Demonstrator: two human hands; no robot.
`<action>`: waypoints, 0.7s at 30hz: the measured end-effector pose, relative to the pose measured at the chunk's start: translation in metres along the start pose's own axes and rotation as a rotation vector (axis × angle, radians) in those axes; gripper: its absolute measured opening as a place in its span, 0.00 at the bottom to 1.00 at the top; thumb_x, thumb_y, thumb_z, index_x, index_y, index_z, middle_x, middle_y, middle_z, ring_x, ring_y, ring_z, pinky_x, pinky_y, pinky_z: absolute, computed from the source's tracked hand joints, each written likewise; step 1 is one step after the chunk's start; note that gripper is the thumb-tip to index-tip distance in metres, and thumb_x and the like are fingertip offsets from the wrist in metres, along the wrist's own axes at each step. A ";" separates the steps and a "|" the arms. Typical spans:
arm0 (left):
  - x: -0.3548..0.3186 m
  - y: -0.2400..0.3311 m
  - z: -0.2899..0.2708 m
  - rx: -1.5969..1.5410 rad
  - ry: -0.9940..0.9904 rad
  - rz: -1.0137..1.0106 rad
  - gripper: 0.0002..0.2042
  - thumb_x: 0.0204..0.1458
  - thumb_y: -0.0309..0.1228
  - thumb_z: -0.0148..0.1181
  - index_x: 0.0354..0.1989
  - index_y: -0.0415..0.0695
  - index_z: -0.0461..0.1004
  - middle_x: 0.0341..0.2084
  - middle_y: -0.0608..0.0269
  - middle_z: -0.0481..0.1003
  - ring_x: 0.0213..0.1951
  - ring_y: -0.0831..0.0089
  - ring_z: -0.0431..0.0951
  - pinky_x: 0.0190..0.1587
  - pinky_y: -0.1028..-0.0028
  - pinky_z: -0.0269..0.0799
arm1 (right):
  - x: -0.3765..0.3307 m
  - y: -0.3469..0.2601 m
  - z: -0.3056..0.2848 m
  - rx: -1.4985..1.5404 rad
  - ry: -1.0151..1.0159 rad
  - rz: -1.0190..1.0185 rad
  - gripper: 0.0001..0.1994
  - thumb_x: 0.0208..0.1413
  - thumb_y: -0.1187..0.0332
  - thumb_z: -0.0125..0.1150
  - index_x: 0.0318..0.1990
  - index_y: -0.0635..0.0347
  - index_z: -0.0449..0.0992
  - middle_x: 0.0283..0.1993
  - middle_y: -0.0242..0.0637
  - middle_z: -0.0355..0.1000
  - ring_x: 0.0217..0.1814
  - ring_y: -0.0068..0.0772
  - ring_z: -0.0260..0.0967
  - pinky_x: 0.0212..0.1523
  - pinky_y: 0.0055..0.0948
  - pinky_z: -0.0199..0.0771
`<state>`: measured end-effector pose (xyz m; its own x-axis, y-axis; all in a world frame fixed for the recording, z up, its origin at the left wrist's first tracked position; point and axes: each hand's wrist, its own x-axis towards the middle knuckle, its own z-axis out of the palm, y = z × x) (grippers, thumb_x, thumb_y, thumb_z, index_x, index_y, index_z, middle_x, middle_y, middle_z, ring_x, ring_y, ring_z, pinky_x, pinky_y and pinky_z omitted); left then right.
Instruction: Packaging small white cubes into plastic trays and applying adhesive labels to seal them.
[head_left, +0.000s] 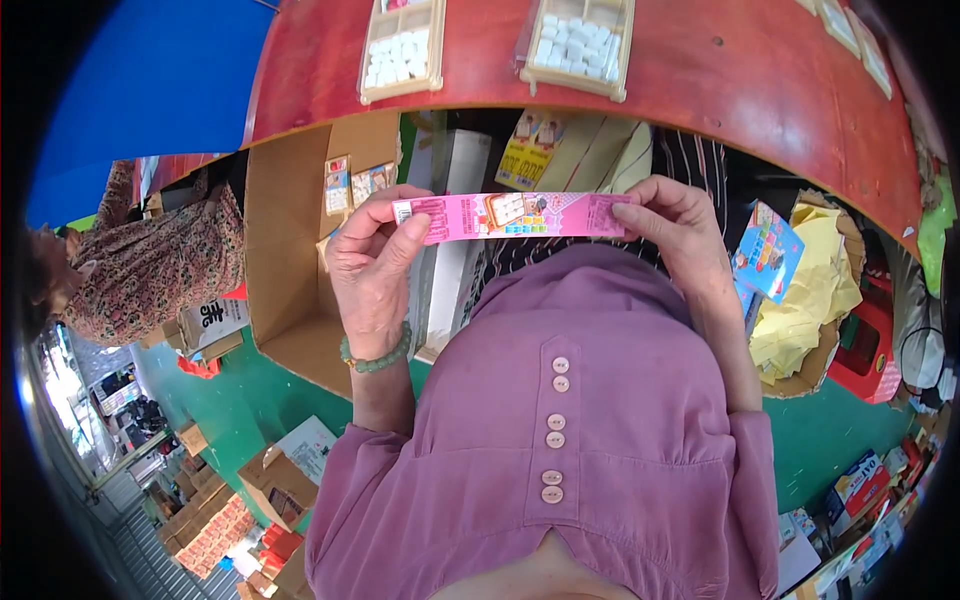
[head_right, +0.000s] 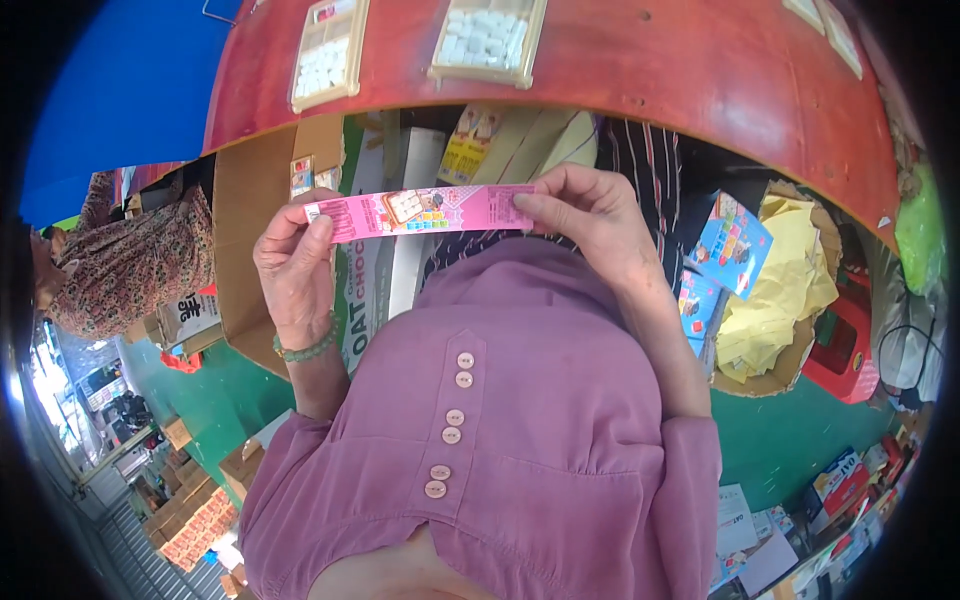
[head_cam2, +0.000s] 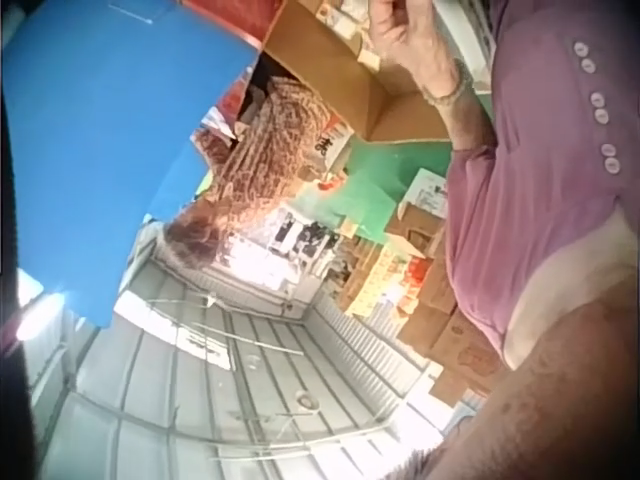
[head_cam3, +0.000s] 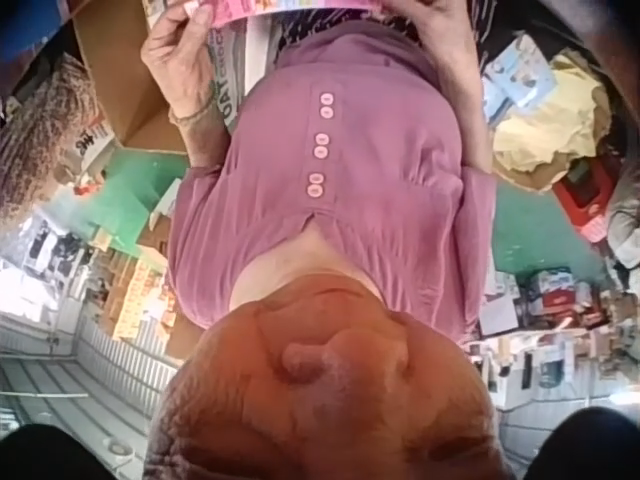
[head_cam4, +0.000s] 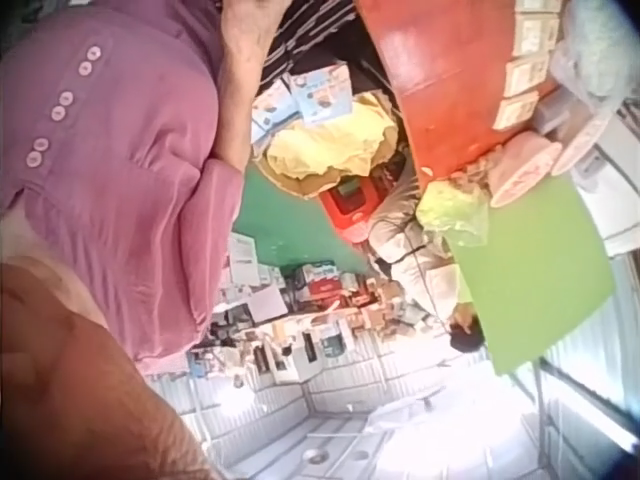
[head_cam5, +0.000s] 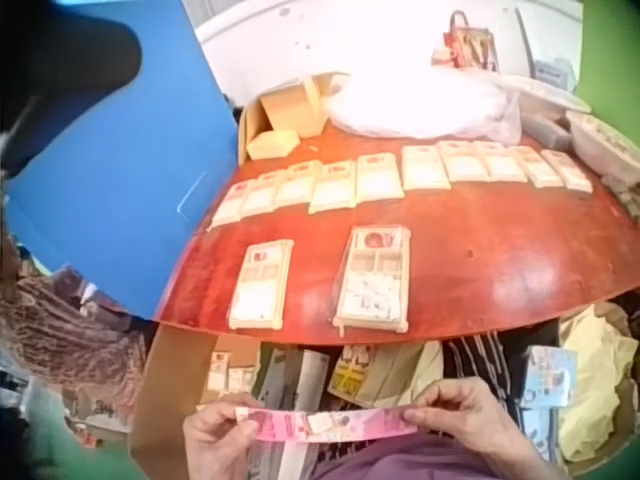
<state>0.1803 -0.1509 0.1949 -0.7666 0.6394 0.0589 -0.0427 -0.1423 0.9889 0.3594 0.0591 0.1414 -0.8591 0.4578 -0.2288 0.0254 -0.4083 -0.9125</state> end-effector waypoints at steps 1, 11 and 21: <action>0.004 -0.002 0.002 -0.022 -0.003 -0.023 0.08 0.49 0.17 0.61 0.38 0.34 0.74 0.38 0.57 0.76 0.38 0.77 0.74 0.44 0.78 0.70 | -0.001 -0.006 0.001 0.013 0.029 -0.006 0.02 0.53 0.75 0.61 0.32 0.63 0.75 0.27 0.29 0.73 0.27 0.15 0.66 0.30 0.15 0.67; 0.096 0.004 0.071 0.184 0.056 0.213 0.07 0.48 0.21 0.65 0.35 0.35 0.75 0.27 0.65 0.77 0.29 0.85 0.73 0.32 0.84 0.69 | 0.031 -0.068 -0.011 -0.082 0.296 -0.336 0.04 0.53 0.72 0.63 0.30 0.60 0.73 0.21 0.26 0.69 0.18 0.11 0.63 0.16 0.10 0.63; 0.169 -0.021 0.086 0.299 0.021 0.199 0.11 0.44 0.30 0.70 0.29 0.37 0.74 0.24 0.63 0.78 0.25 0.86 0.73 0.27 0.82 0.70 | 0.073 -0.092 -0.024 -0.257 0.423 -0.233 0.09 0.51 0.65 0.67 0.28 0.58 0.73 0.19 0.24 0.68 0.16 0.10 0.63 0.16 0.10 0.62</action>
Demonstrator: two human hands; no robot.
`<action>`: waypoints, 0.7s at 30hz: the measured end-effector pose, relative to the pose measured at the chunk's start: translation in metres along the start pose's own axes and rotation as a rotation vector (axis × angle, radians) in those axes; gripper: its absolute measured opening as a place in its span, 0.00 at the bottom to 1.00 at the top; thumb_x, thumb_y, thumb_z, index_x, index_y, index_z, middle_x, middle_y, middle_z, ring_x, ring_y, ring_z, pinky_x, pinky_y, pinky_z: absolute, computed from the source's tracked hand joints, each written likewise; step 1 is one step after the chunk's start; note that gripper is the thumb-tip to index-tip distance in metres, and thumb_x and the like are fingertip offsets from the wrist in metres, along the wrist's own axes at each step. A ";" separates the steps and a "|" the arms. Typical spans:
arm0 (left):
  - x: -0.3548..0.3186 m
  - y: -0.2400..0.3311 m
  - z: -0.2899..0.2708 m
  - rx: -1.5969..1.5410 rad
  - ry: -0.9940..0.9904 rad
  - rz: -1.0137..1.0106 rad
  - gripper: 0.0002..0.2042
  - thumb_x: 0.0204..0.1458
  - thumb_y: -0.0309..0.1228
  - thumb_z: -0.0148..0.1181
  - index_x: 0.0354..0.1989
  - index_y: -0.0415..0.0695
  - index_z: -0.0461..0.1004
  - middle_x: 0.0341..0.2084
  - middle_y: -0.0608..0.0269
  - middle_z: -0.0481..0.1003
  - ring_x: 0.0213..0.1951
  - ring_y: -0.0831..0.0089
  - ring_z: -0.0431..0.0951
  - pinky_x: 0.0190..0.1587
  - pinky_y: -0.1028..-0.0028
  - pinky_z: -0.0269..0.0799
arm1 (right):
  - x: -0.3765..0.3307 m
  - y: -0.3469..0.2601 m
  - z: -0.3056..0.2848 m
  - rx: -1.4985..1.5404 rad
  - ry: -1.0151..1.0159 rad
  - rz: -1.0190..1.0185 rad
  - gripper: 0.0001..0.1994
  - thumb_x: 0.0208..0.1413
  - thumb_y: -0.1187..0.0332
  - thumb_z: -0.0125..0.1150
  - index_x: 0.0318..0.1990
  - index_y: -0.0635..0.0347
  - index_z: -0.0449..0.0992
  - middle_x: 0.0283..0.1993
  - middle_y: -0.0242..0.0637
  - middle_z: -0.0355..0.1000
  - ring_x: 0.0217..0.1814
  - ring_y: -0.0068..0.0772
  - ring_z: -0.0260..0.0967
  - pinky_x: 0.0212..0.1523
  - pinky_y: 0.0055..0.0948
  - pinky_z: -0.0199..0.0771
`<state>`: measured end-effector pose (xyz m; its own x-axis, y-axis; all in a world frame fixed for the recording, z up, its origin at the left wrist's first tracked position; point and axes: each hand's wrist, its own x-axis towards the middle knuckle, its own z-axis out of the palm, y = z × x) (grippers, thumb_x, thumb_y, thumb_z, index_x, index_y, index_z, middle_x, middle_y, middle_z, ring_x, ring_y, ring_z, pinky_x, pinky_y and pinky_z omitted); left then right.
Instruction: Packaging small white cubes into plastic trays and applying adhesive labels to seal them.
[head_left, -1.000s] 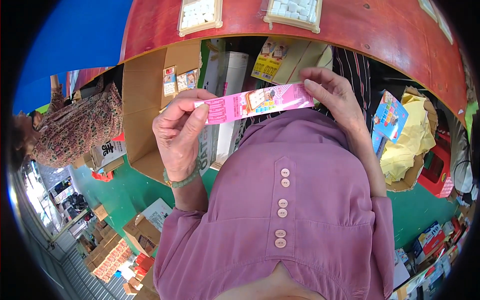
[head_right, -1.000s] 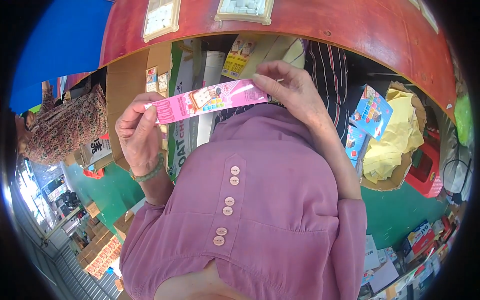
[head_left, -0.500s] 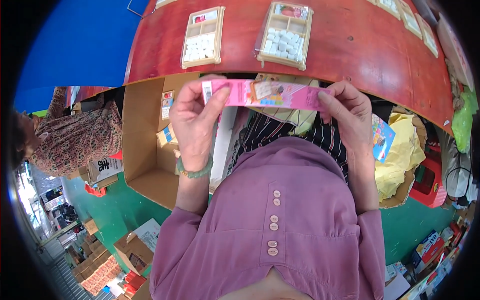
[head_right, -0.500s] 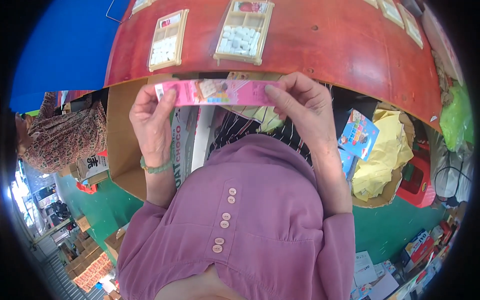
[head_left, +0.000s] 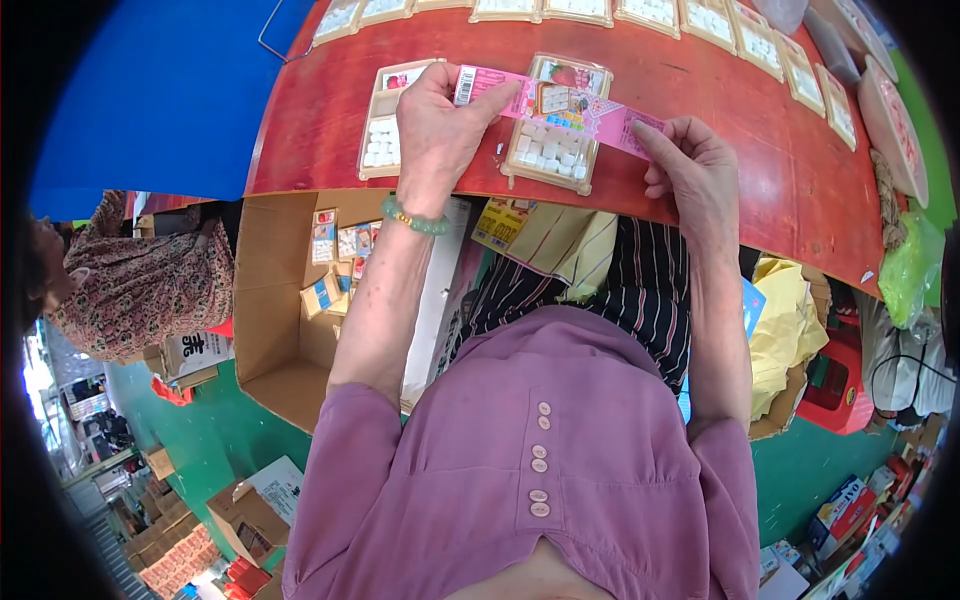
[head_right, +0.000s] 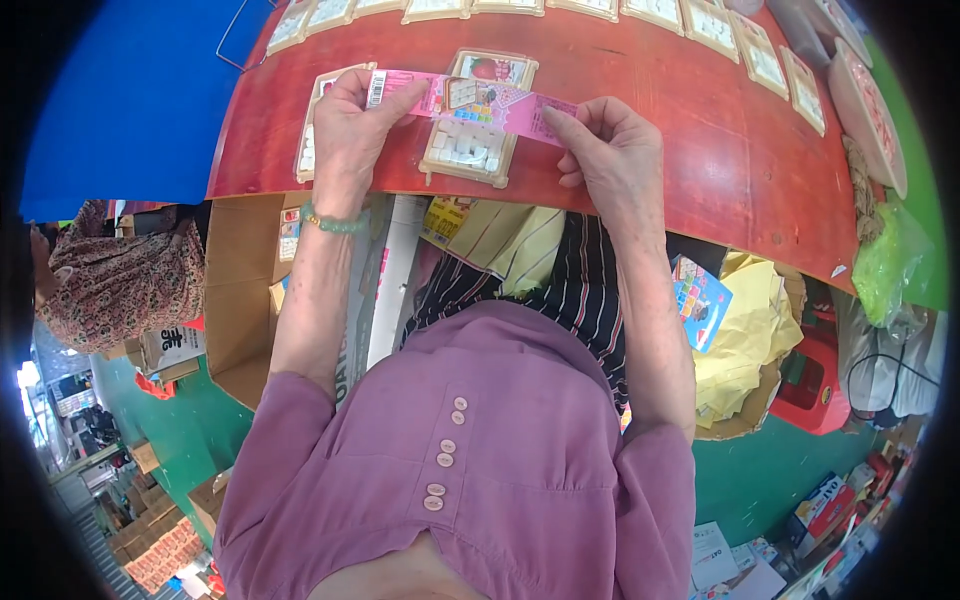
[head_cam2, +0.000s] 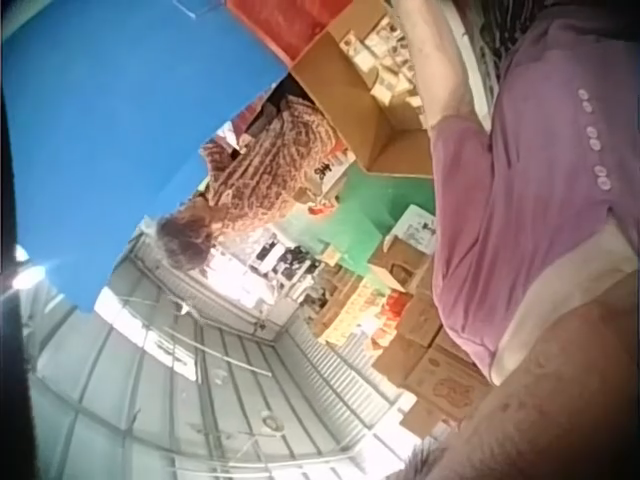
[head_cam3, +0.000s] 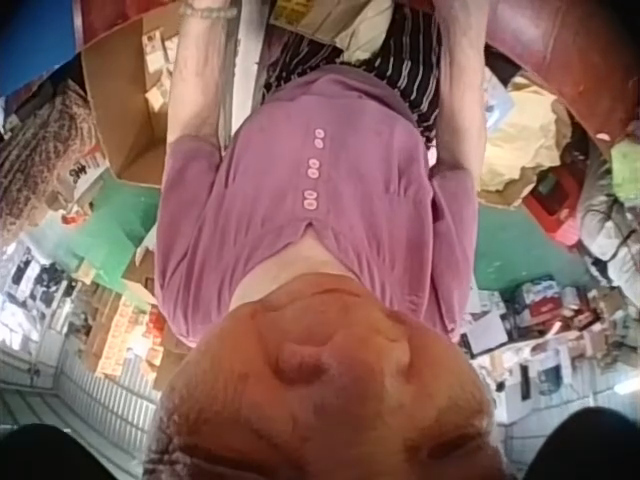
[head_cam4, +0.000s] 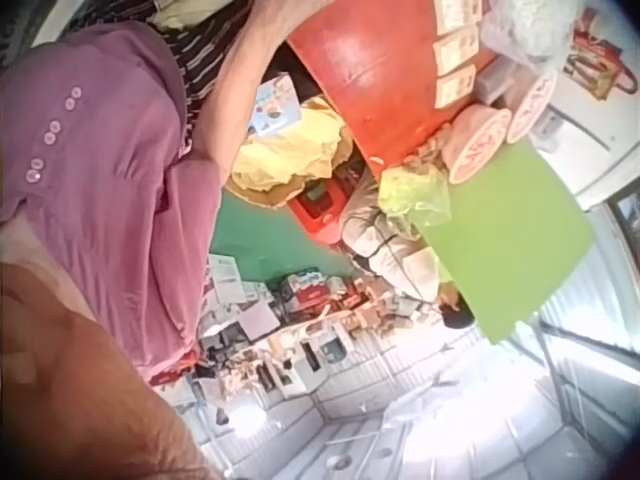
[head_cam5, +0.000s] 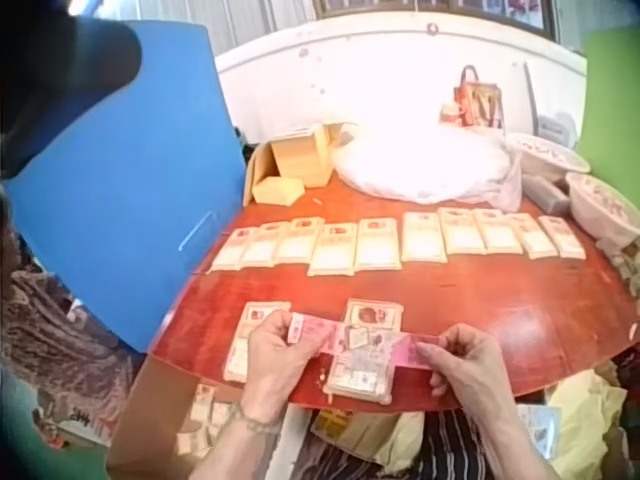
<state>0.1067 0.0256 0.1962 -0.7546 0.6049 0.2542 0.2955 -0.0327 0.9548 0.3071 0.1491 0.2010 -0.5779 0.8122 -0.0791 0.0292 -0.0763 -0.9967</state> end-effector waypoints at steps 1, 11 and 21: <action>0.001 0.003 0.002 -0.005 -0.012 -0.016 0.12 0.43 0.30 0.70 0.29 0.37 0.74 0.24 0.63 0.78 0.25 0.85 0.73 0.27 0.82 0.70 | 0.005 0.000 -0.001 -0.002 -0.012 -0.018 0.09 0.51 0.65 0.66 0.28 0.58 0.73 0.19 0.24 0.68 0.17 0.10 0.62 0.17 0.10 0.63; 0.016 -0.002 0.006 -0.011 -0.049 -0.105 0.11 0.46 0.29 0.68 0.30 0.36 0.72 0.25 0.61 0.77 0.26 0.82 0.76 0.26 0.82 0.74 | 0.030 0.001 -0.002 -0.049 -0.054 0.008 0.09 0.51 0.65 0.67 0.29 0.58 0.73 0.21 0.24 0.68 0.18 0.10 0.63 0.17 0.10 0.63; 0.019 -0.008 0.009 -0.048 -0.061 -0.108 0.09 0.50 0.28 0.63 0.33 0.35 0.71 0.27 0.60 0.77 0.27 0.80 0.77 0.28 0.81 0.77 | 0.039 0.010 -0.002 0.098 -0.060 0.016 0.07 0.52 0.67 0.66 0.29 0.58 0.73 0.20 0.24 0.69 0.17 0.10 0.64 0.16 0.10 0.61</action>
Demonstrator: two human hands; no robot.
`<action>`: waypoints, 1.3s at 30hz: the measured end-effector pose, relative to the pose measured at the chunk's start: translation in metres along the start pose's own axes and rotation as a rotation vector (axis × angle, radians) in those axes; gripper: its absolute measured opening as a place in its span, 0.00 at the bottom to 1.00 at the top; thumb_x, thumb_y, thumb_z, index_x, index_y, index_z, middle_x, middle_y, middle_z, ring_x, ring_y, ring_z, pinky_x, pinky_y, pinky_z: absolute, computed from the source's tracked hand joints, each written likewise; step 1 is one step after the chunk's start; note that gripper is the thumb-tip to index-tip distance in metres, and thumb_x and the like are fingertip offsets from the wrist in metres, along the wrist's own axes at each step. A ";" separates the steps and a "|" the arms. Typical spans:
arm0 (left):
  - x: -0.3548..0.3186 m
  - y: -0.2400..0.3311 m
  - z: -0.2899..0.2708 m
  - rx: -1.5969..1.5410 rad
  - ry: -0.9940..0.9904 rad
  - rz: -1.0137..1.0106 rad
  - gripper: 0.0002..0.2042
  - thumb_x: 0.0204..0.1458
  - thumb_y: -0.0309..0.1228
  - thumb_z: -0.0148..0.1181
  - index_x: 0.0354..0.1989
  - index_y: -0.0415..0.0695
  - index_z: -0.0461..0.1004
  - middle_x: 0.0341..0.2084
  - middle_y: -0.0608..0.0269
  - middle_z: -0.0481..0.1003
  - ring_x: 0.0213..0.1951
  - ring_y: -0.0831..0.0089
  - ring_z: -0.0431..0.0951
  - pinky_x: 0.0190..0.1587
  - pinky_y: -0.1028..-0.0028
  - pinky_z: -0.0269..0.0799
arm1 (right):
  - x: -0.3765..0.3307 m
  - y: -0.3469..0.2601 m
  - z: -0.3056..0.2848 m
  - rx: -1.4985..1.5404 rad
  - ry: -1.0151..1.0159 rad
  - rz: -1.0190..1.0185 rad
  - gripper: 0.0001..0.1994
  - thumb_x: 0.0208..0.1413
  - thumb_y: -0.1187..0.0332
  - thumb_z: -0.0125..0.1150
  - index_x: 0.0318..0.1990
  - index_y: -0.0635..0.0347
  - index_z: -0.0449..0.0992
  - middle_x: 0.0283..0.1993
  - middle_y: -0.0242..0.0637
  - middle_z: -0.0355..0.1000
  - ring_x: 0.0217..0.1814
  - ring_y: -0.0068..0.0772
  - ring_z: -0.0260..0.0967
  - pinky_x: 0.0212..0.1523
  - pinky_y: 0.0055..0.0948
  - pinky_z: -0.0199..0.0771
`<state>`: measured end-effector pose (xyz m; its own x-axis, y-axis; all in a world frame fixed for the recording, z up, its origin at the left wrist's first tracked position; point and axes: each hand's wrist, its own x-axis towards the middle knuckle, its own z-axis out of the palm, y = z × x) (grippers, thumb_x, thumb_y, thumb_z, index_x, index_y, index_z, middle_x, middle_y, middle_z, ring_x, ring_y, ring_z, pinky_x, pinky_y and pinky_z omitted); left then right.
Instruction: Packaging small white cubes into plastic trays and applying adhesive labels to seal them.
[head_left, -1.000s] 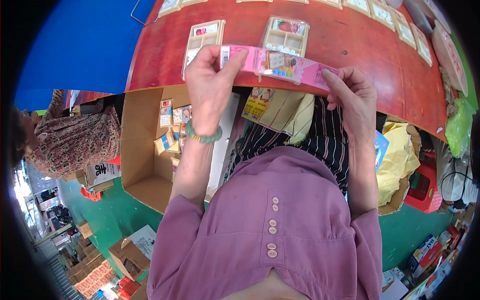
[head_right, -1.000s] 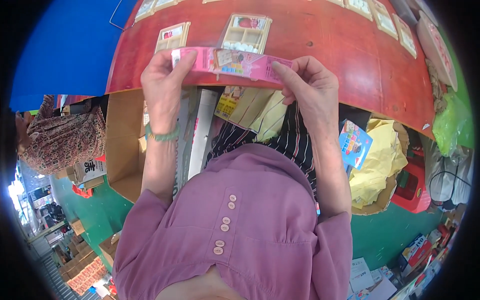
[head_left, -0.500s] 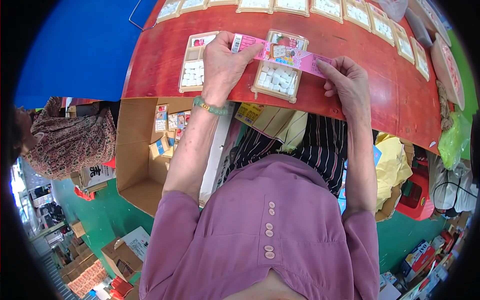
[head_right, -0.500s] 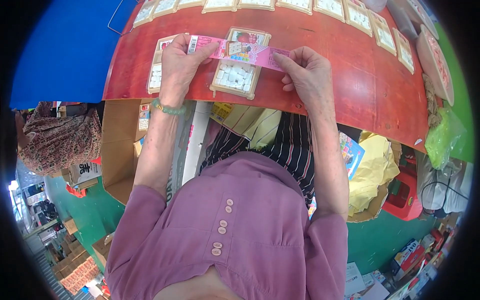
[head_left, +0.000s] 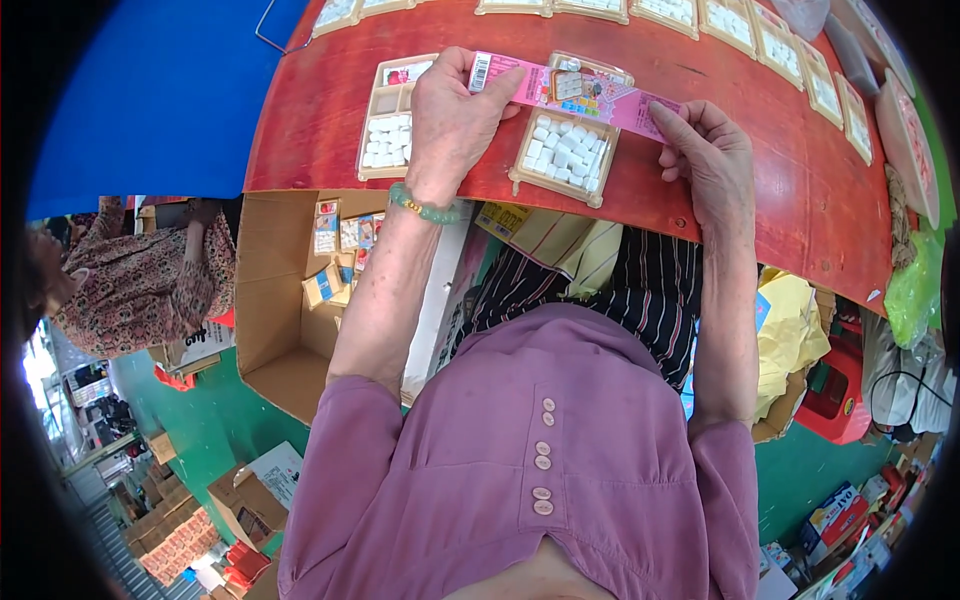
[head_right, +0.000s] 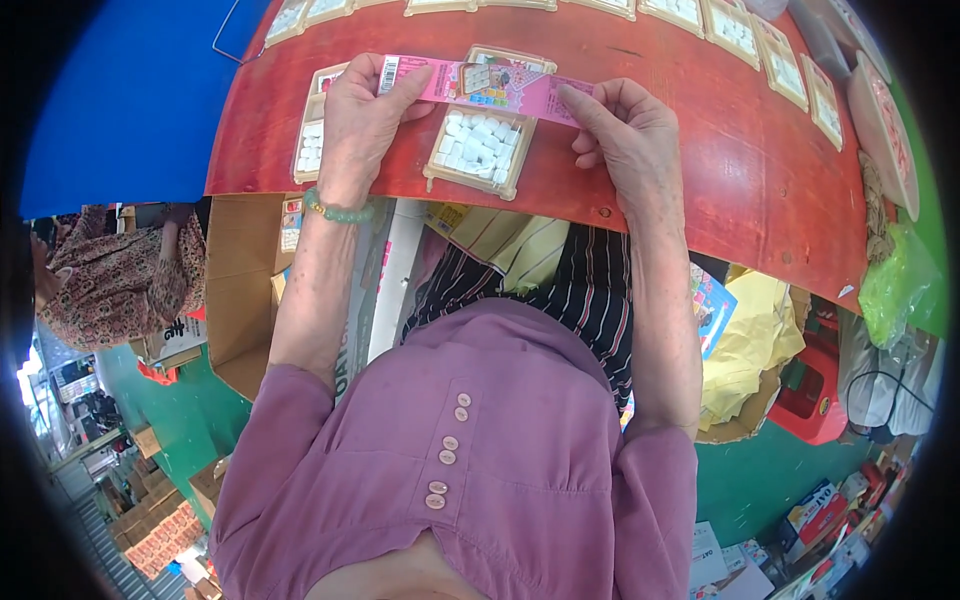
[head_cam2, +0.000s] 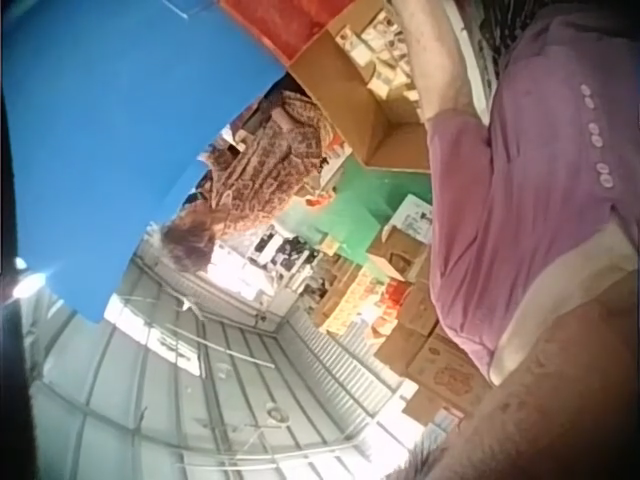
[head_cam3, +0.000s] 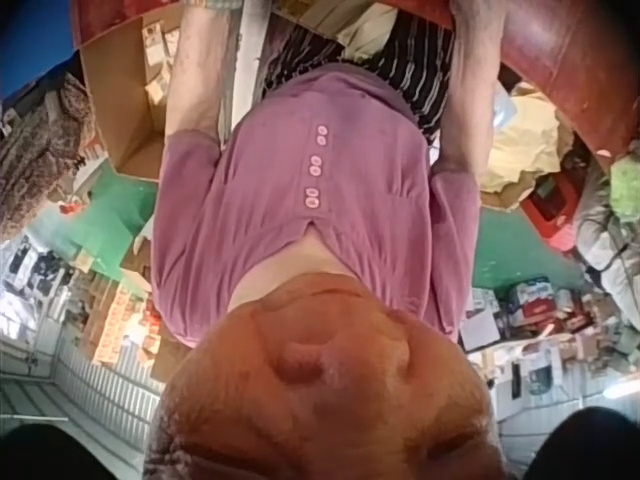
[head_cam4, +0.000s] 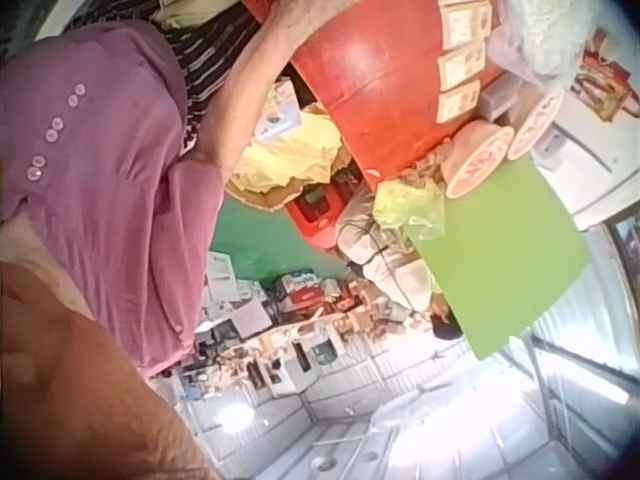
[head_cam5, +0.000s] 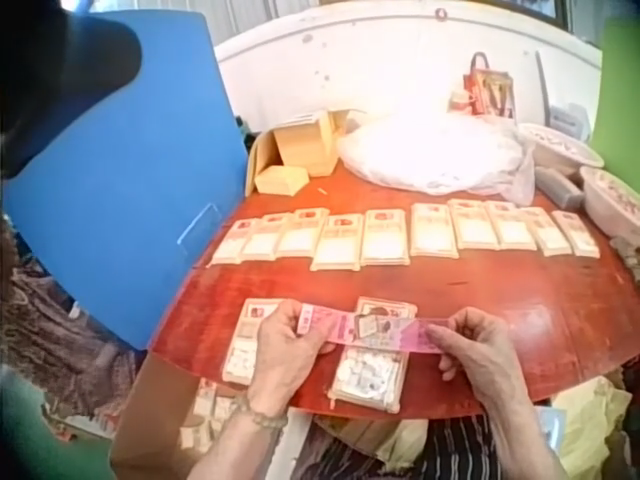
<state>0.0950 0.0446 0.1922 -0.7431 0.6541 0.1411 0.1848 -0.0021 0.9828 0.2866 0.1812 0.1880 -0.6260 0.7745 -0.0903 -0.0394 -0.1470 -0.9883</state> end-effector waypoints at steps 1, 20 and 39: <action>0.001 -0.001 0.000 0.006 0.002 -0.001 0.10 0.50 0.28 0.64 0.33 0.35 0.72 0.27 0.60 0.77 0.27 0.80 0.77 0.28 0.81 0.76 | 0.001 0.000 0.000 0.008 0.002 0.000 0.07 0.52 0.67 0.66 0.29 0.58 0.73 0.20 0.24 0.69 0.17 0.10 0.64 0.16 0.10 0.61; 0.006 -0.010 -0.003 0.118 -0.025 -0.018 0.11 0.44 0.29 0.69 0.30 0.37 0.73 0.25 0.60 0.78 0.26 0.80 0.77 0.28 0.80 0.73 | -0.007 -0.002 0.008 -0.175 0.062 -0.002 0.09 0.52 0.66 0.65 0.27 0.59 0.73 0.20 0.24 0.68 0.18 0.10 0.62 0.17 0.11 0.60; 0.000 -0.013 -0.002 0.217 -0.025 0.036 0.12 0.42 0.31 0.71 0.29 0.38 0.74 0.24 0.61 0.78 0.26 0.79 0.76 0.28 0.78 0.73 | -0.012 0.001 0.008 -0.294 0.095 -0.013 0.10 0.53 0.65 0.65 0.26 0.59 0.72 0.19 0.24 0.67 0.18 0.09 0.61 0.17 0.11 0.60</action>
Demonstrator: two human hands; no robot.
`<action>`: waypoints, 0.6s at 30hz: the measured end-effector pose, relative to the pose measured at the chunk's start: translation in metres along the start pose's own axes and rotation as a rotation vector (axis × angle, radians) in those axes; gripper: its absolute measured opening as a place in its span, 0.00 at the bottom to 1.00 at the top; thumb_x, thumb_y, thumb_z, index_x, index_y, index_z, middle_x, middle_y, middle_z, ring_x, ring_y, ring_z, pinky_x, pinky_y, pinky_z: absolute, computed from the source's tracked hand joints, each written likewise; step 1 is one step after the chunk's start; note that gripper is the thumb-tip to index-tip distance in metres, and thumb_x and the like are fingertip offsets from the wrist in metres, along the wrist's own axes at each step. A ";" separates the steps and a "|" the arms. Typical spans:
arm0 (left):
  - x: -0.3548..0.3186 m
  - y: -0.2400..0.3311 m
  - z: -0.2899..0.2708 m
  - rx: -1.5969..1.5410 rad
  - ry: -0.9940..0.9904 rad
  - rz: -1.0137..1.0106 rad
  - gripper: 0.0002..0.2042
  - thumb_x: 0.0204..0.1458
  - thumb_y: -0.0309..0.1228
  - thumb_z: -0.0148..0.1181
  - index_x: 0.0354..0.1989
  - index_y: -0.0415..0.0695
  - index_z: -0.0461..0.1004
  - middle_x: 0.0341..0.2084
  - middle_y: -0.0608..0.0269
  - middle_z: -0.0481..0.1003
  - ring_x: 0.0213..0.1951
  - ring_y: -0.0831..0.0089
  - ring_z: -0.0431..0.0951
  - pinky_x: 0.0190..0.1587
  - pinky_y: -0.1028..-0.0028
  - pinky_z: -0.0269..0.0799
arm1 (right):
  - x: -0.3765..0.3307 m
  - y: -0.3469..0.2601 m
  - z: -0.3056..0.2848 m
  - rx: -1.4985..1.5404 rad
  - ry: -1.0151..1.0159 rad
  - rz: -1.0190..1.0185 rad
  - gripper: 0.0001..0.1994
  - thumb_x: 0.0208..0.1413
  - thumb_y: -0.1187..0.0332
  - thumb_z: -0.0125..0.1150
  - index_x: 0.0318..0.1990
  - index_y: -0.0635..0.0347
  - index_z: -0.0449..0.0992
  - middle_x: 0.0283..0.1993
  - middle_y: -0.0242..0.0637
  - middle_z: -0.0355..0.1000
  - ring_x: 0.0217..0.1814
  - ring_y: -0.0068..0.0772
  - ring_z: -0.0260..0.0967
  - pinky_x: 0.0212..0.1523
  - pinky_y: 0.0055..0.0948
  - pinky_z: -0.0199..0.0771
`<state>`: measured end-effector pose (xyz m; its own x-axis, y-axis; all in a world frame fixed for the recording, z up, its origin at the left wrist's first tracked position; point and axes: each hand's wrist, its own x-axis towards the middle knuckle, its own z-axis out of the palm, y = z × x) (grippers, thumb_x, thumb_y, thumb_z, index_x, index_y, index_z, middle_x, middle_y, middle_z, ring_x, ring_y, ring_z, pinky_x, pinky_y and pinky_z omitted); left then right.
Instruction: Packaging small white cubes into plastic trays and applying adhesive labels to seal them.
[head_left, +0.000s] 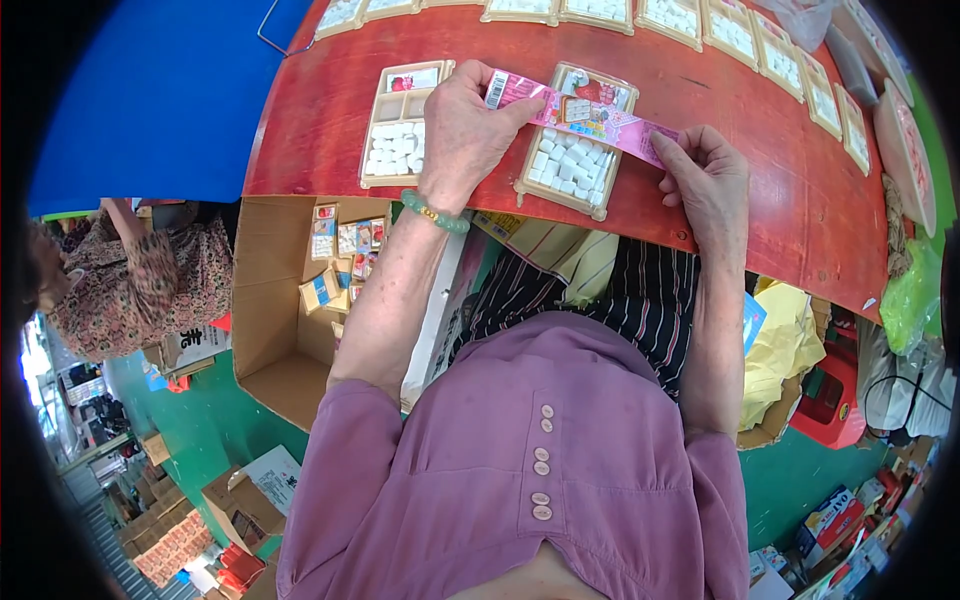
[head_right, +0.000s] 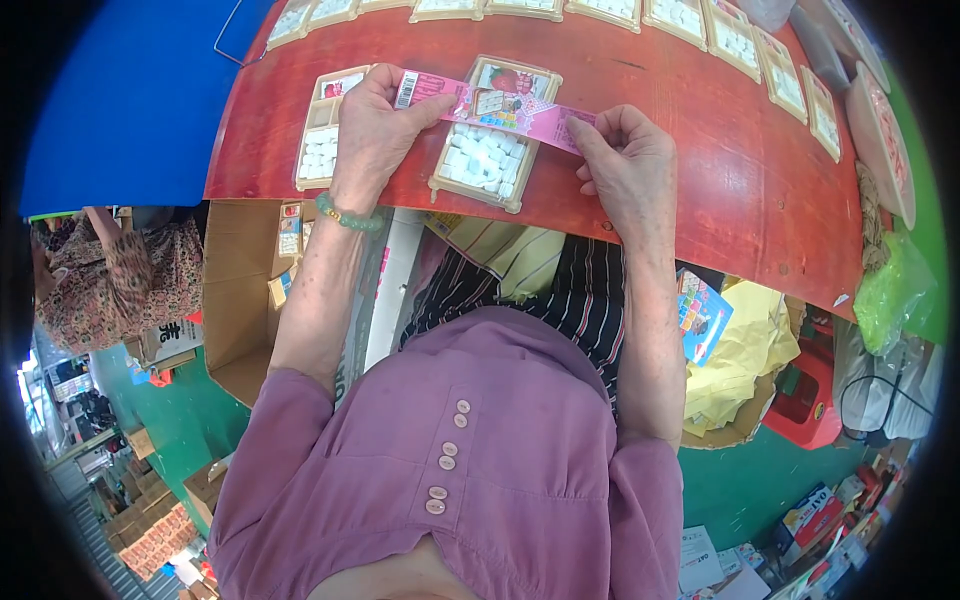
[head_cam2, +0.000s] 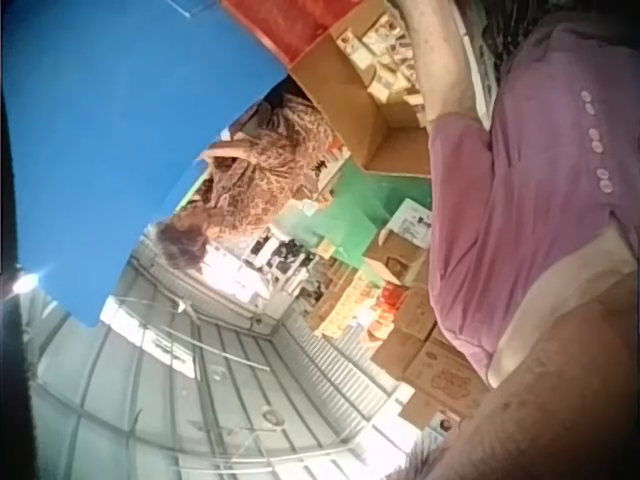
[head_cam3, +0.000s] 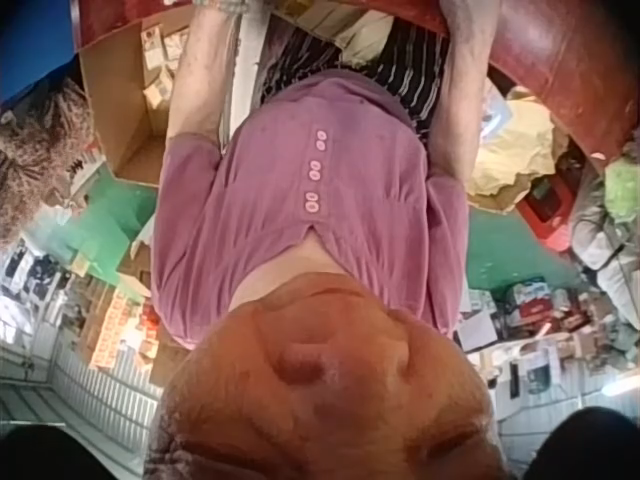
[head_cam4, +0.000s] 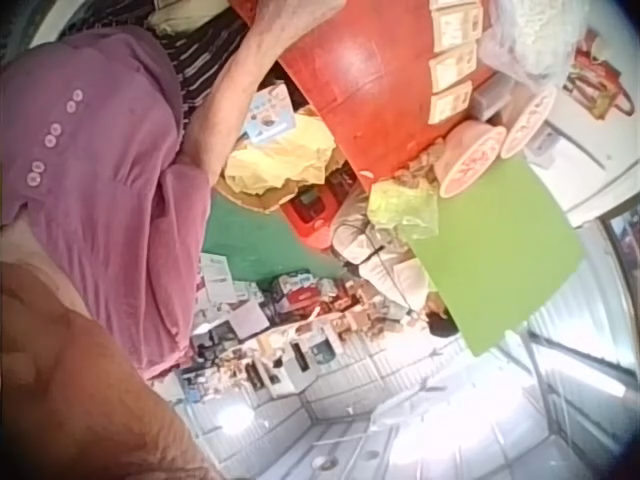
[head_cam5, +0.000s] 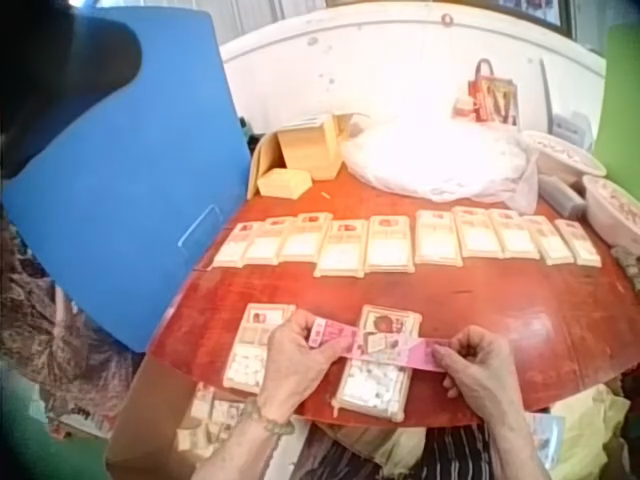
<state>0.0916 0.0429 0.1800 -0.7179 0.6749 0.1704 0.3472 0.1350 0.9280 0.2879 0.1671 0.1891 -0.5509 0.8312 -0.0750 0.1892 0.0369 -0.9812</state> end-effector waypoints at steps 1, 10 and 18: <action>-0.001 0.000 0.000 0.034 0.006 0.027 0.13 0.42 0.31 0.71 0.29 0.38 0.74 0.23 0.60 0.78 0.25 0.78 0.77 0.28 0.77 0.73 | -0.001 0.000 0.000 -0.030 0.008 -0.007 0.10 0.53 0.65 0.65 0.26 0.59 0.72 0.19 0.24 0.67 0.17 0.09 0.61 0.16 0.11 0.60; -0.005 0.007 0.000 0.163 0.017 0.047 0.12 0.42 0.29 0.70 0.29 0.37 0.73 0.23 0.59 0.78 0.25 0.78 0.76 0.27 0.77 0.72 | -0.005 -0.002 0.007 -0.231 0.041 -0.048 0.11 0.52 0.66 0.65 0.26 0.61 0.72 0.18 0.25 0.66 0.17 0.11 0.61 0.15 0.13 0.60; -0.006 0.003 0.003 0.108 0.017 0.049 0.14 0.40 0.34 0.71 0.28 0.37 0.73 0.21 0.57 0.77 0.24 0.70 0.78 0.28 0.71 0.72 | -0.002 0.008 0.009 -0.444 0.130 -0.236 0.11 0.51 0.67 0.65 0.25 0.63 0.71 0.17 0.27 0.66 0.16 0.13 0.60 0.15 0.18 0.60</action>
<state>0.0987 0.0409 0.1808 -0.7082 0.6706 0.2207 0.4441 0.1801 0.8777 0.2833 0.1605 0.1793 -0.5201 0.8327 0.1899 0.4137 0.4401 -0.7969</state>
